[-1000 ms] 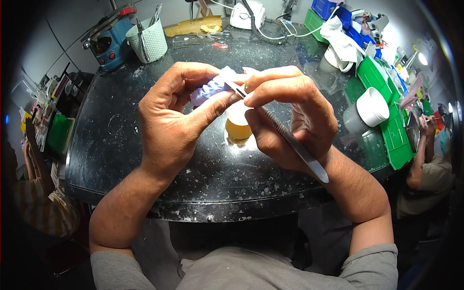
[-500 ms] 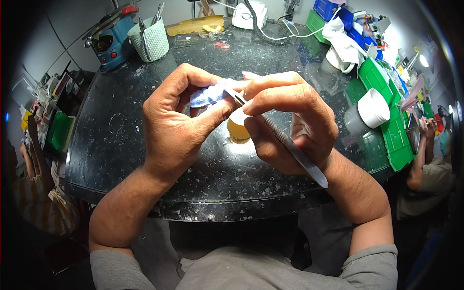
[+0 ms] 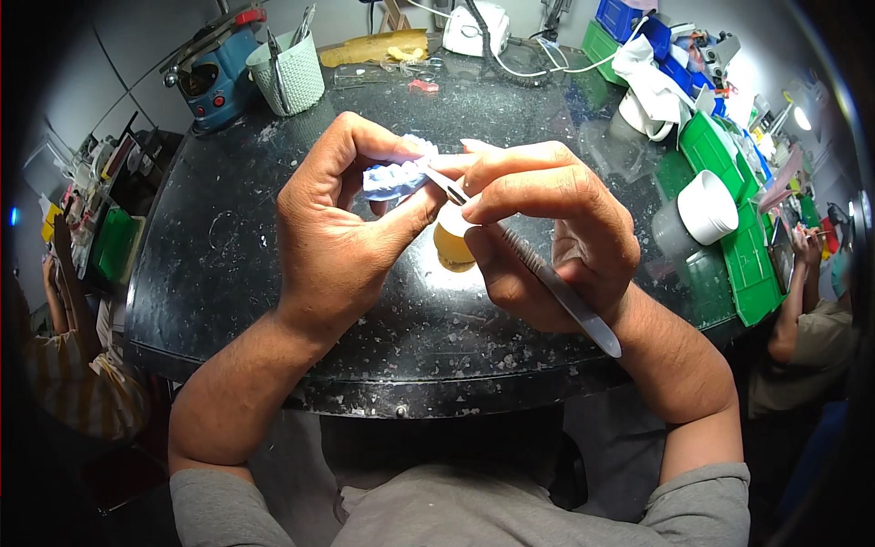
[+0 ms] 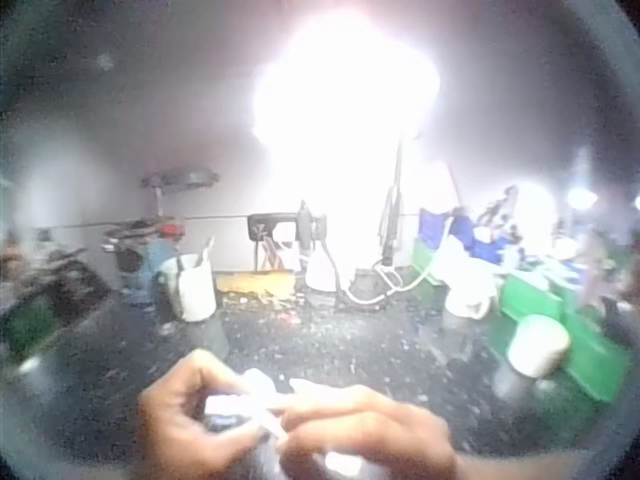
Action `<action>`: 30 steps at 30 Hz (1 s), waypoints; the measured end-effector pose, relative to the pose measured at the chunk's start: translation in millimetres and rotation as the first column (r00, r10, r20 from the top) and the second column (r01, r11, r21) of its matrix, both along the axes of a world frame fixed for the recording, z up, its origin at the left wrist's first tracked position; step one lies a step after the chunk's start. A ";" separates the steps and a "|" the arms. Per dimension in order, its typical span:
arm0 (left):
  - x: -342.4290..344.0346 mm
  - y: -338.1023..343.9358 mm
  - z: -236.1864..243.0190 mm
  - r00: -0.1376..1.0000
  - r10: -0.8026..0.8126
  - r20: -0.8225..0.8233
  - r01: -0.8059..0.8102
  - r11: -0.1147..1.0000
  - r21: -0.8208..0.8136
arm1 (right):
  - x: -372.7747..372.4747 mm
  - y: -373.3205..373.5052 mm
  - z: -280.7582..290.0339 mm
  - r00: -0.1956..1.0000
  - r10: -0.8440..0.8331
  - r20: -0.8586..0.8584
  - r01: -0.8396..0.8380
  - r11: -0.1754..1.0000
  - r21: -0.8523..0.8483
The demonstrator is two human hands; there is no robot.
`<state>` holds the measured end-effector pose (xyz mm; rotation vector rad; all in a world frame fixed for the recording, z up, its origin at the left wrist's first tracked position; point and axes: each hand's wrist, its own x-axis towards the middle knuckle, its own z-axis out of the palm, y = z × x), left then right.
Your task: Manually adjusting and detailing a blue dental impression or prosthetic using a small metal tool.
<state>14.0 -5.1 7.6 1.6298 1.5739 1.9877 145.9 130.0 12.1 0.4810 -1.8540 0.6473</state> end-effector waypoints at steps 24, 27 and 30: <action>-6.9 7.9 -0.8 0.975 -0.205 0.091 0.191 0.971 0.141 | -0.7 5.0 2.3 0.999 -0.030 -0.038 0.030 0.999 -0.011; -6.9 6.4 -0.4 0.962 -0.227 0.154 0.206 0.968 0.142 | -2.6 3.1 2.1 0.999 -0.024 -0.041 0.023 1.000 -0.017; -6.2 6.7 0.2 0.971 -0.195 0.137 0.182 0.978 0.104 | -2.1 4.0 1.3 0.998 -0.022 -0.051 0.022 1.000 -0.018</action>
